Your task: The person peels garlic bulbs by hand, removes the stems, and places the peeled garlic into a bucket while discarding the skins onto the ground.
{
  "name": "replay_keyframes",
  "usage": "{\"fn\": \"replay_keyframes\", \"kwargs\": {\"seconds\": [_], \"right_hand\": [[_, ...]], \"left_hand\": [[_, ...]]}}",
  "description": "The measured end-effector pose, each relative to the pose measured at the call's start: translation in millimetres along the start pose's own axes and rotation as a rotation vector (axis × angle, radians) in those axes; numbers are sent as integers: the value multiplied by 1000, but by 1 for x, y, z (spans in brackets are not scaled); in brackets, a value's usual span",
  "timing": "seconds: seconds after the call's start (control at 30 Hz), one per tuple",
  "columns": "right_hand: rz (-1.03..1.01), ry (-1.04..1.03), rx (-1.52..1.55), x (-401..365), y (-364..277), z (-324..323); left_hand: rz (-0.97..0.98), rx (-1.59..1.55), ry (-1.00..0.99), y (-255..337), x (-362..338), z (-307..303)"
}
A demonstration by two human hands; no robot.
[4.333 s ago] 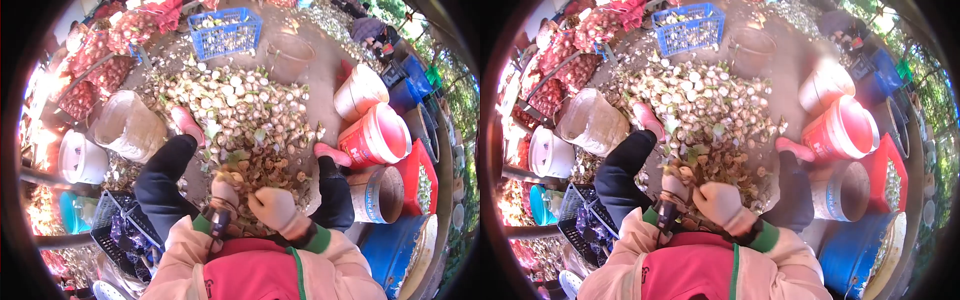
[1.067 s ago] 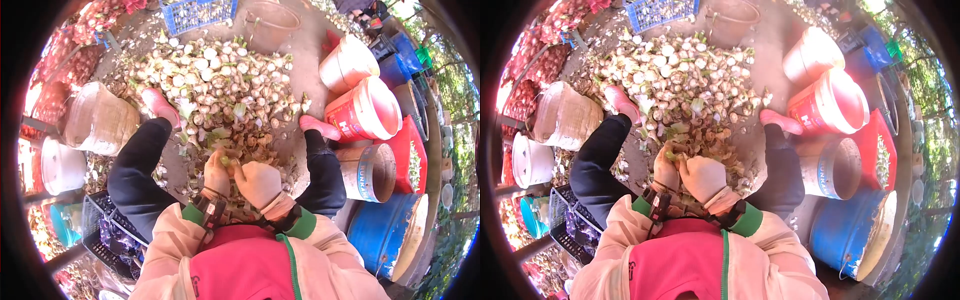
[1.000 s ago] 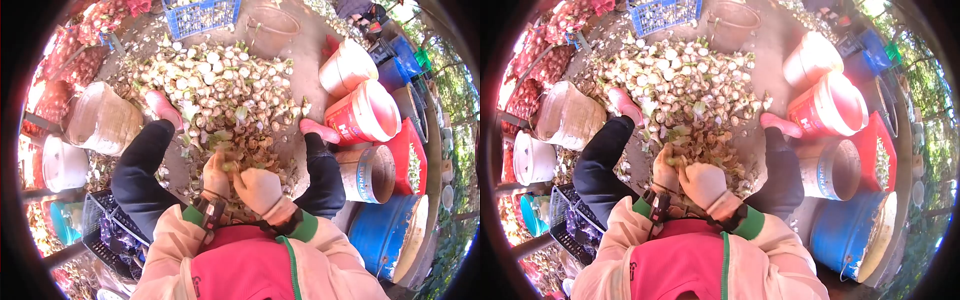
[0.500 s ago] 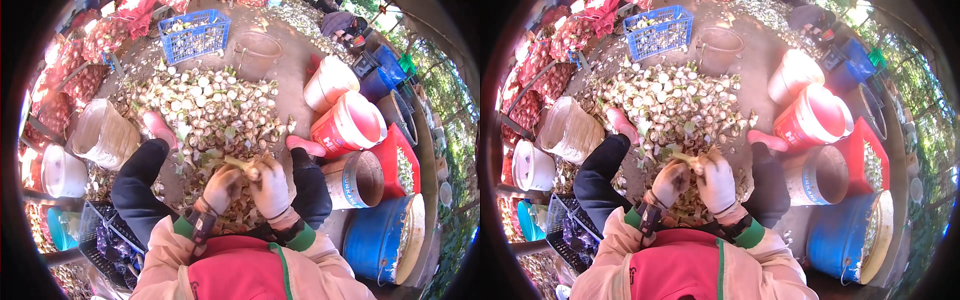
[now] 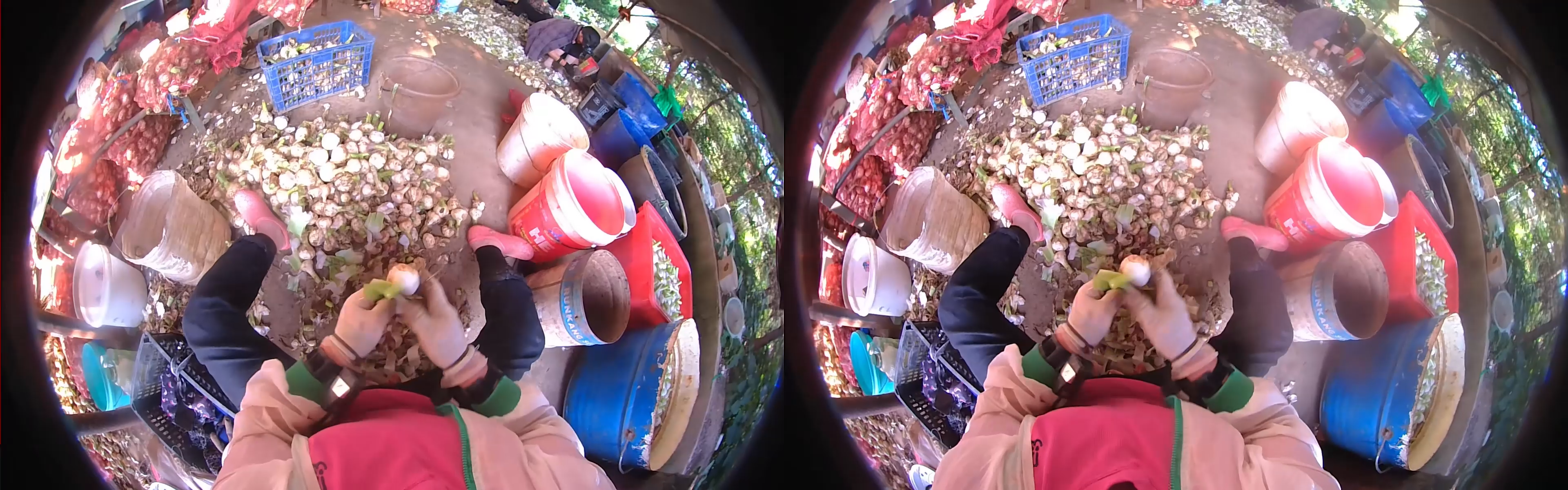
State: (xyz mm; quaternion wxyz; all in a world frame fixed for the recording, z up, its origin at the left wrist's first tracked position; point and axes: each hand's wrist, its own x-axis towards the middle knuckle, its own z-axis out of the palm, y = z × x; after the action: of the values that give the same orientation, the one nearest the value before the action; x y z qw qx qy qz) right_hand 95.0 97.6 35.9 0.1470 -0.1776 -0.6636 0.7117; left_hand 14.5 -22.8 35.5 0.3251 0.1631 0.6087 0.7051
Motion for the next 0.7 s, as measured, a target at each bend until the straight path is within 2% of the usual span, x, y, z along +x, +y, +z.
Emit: {"fn": "replay_keyframes", "kwargs": {"seconds": [0.03, 0.07, 0.1, 0.13, 0.17, 0.2, 0.23, 0.27, 0.33, 0.4, 0.43, 0.47, 0.53, 0.57, 0.6, 0.63, 0.67, 0.7], "right_hand": [[-31, -27, -212, -3, 3, -2], [-30, -25, -213, 5, 13, -10], [-37, -108, -307, 16, 19, -18], [-88, -108, -456, 16, 23, -26], [-139, -101, -605, 15, 17, -29], [-142, -102, -605, 17, 18, -30], [64, -79, -182, 17, 20, -32], [268, -52, 239, 16, 21, -33], [259, 3, 192, 9, -7, -23], [341, 32, 132, 17, -10, -13], [88, -82, -54, 15, -1, -6], [-165, -192, -235, 12, 9, 2], [-3, -31, 0, 11, -6, 23], [-67, -16, -118, 15, 2, 17], [-135, -1, -236, 22, 6, 8], [357, -90, 67, 28, 5, -7], [354, -91, 61, 25, 10, -7], [33, -119, -311, 15, 17, -8]], "left_hand": [[62, 1, -40, -32, 10, -10], [62, 0, -42, -35, 6, -6], [-65, 33, -117, -38, 0, 0], [-188, 67, -191, -39, -3, 3], [-184, 68, -189, -37, -1, -2], [-193, -331, 13, -31, 4, -16], [-198, -731, 219, -26, 9, -33], [-125, -1291, 289, -33, 27, -67], [137, -872, 487, -26, 29, -101], [24, -921, 129, -29, 10, -68], [48, -535, 90, -14, -3, -37], [-9, -284, 39, -13, -9, -24], [54, -59, -6, -33, -15, -28], [59, -62, -6, -25, -16, -29], [269, 377, 30, -11, -16, -30], [476, 818, 74, -1, -15, -31], [481, 813, 77, -6, -12, -33], [694, 783, -28, -12, -8, -33]]}}
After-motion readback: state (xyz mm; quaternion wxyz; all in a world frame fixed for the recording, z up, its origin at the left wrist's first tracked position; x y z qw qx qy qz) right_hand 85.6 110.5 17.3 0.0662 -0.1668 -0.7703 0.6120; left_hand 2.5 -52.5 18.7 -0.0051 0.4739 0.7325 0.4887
